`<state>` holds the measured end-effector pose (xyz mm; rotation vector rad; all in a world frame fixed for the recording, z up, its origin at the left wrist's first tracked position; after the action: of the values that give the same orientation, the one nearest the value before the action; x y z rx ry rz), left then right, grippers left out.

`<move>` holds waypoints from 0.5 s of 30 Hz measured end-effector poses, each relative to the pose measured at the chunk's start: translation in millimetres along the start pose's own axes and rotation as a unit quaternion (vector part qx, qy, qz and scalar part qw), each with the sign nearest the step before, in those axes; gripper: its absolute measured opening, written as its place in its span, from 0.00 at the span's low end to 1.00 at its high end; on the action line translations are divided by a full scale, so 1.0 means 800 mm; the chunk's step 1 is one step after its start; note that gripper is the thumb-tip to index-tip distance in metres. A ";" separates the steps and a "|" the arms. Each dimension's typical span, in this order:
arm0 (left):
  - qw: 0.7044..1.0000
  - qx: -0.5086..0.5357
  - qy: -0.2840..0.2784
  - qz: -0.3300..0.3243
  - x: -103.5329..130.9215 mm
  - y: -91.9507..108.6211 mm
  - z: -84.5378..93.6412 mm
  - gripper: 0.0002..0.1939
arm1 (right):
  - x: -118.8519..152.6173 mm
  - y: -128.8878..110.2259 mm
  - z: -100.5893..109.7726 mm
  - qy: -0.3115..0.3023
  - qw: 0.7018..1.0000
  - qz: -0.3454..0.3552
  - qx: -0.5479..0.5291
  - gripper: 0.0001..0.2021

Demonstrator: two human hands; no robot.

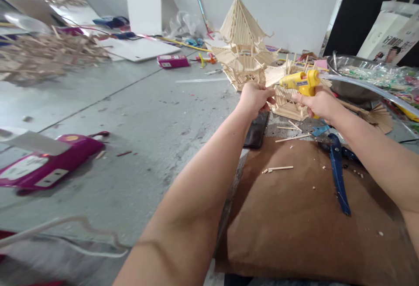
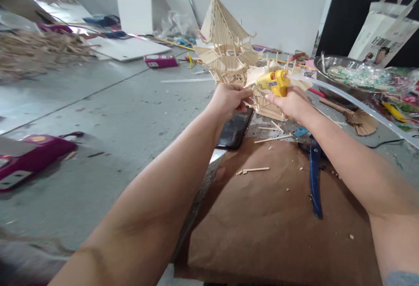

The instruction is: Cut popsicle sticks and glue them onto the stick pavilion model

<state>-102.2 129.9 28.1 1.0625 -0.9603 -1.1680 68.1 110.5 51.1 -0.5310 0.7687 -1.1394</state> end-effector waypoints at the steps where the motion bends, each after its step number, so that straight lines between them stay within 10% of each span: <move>1: 1.000 0.006 0.000 0.000 0.000 0.000 0.000 0.09 | -0.001 0.001 -0.001 0.000 1.000 0.002 0.004 0.14; 15: 0.998 0.057 -0.016 0.014 -0.003 -0.003 -0.002 0.08 | -0.001 -0.003 -0.001 0.000 1.000 0.002 0.002 0.12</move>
<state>-101.9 131.9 25.1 1.1210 -1.0730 -1.1212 65.9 110.6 52.1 -0.5253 0.7668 -1.1383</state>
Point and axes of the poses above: each hand's wrist, its own x-axis away from the middle knuckle, its own z-axis out of the back of the hand, y = z × x, the point moved 4 cm from there along -x, towards the middle knuckle, and after that the axes turned 5 degrees about z, right-handed, at the moved point
